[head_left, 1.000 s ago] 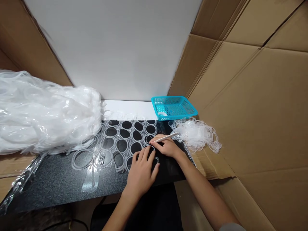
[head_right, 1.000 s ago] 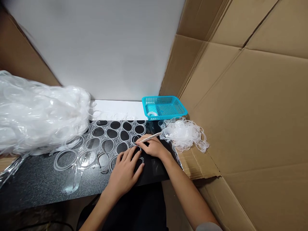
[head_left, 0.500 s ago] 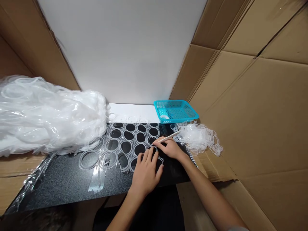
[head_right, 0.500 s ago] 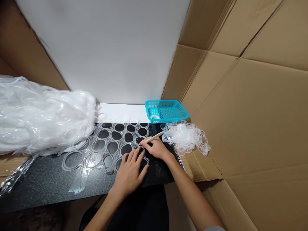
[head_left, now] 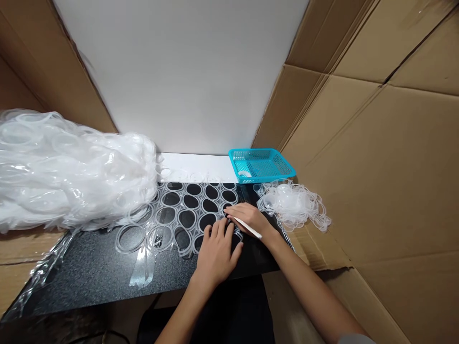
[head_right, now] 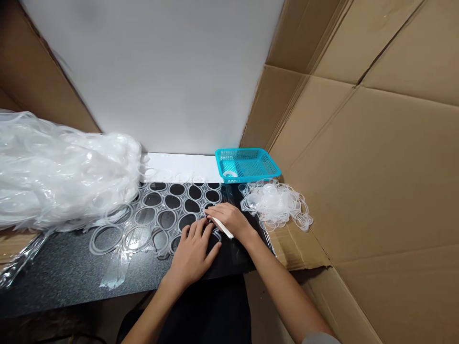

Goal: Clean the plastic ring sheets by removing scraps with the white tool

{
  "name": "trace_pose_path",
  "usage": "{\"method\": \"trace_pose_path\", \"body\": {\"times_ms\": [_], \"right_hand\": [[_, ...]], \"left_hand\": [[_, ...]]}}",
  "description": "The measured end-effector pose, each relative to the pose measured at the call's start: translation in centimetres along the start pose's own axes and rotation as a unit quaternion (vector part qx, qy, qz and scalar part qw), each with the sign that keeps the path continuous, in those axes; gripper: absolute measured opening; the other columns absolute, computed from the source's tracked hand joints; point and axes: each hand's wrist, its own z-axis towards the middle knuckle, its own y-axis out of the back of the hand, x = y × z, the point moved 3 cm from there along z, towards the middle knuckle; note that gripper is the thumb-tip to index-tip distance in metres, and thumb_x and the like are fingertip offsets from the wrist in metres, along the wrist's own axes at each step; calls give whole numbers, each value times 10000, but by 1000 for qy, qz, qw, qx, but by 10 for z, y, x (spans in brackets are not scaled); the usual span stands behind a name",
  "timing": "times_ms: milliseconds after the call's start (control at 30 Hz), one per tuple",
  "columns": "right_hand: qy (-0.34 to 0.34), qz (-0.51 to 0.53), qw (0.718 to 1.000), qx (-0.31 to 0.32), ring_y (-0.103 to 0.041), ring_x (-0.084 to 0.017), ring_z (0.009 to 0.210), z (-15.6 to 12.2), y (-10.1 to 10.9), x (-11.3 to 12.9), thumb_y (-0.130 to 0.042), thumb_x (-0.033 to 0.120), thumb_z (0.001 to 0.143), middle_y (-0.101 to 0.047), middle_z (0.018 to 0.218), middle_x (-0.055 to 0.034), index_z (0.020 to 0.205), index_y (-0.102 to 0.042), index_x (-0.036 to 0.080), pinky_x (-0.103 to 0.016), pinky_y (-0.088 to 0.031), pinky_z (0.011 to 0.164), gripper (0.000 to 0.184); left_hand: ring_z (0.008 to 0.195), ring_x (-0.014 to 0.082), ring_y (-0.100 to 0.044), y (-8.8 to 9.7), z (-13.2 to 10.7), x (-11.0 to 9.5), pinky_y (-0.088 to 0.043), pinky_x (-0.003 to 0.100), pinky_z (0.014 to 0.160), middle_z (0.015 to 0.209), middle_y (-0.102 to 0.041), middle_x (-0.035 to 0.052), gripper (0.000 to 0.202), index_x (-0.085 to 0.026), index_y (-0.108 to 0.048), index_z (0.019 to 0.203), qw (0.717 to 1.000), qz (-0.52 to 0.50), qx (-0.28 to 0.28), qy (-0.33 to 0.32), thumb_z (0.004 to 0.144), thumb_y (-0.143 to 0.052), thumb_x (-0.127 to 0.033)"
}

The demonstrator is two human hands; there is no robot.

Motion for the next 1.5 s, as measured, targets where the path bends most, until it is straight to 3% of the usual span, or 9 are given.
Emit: {"method": "trace_pose_path", "body": {"times_ms": [233,367,467,600,700,767,867,1067,1500], "right_hand": [[-12,-51,998,-43,-717,-289,1119,41,26,-20,-513,243,1068,-768,1215,-138,1261,-734,186,-465,-559,984,300],[-58,-53,994,-73,-708,-303,1124,74,47,-49,-504,249,1067,-766,1217,-143,1247,-745,182,-495,-523,1039,309],[-90,-41,990,-105,-707,-307,1118,90,51,-60,-503,242,1061,-765,1221,-142,1216,-762,178,-494,-530,1028,308],[-94,32,988,-114,-723,-277,1120,88,33,-39,-531,256,1051,-779,1207,-90,1178,-783,216,-472,-547,1035,284],[-119,125,983,-55,-734,-251,1137,72,6,-11,-598,323,1027,-792,1177,-40,1123,-806,274,-424,-574,1031,234],[-150,181,972,-19,-735,-251,1147,60,-10,2,-628,345,1007,-792,1177,-30,1112,-810,293,-422,-581,1037,217],[-183,239,953,-16,-751,-255,1104,47,-24,10,-647,338,983,-804,1126,-41,1063,-818,279,-440,-572,1056,198],[-215,303,928,-35,-759,-246,1053,43,-26,7,-660,351,966,-807,1087,-68,969,-805,225,-399,-583,1018,192],[-192,281,940,-18,-758,-224,992,46,-24,10,-637,289,982,-807,1017,-37,897,-791,236,-364,-574,996,184]], "left_hand": [[1352,360,-510,0,-3,1,-388,584,1123,1448,-564,181,418,-158,-568,1375,1000,-7,-4,0,1027,-525,-386],[1370,356,-504,1,-6,3,-390,594,1130,1459,-561,173,434,-172,-548,1404,1000,-18,-2,-5,1025,-534,-382],[1383,350,-498,6,-9,3,-400,590,1132,1443,-570,160,416,-192,-563,1384,999,-40,7,-17,1003,-572,-360],[1421,320,-475,15,-18,-2,-403,563,1168,1496,-544,117,397,-253,-584,1350,993,-99,30,-59,960,-624,-310],[1460,287,-447,24,-29,0,-327,567,1238,1562,-502,86,412,-288,-554,1397,988,-126,43,-78,988,-598,-314],[1459,280,-452,28,-34,7,-315,570,1242,1555,-516,78,364,-298,-566,1388,991,-117,30,-65,1026,-546,-331],[1433,314,-477,28,-35,26,-359,588,1193,1513,-559,101,335,-260,-600,1358,998,-65,-15,-11,1043,-515,-337],[1431,332,-475,15,-32,42,-362,584,1171,1563,-524,116,415,-222,-566,1410,999,11,-37,15,1032,-530,-390],[1412,330,-480,11,-27,42,-354,570,1148,1526,-554,118,400,-232,-575,1370,999,15,-39,27,1031,-506,-434]]}}
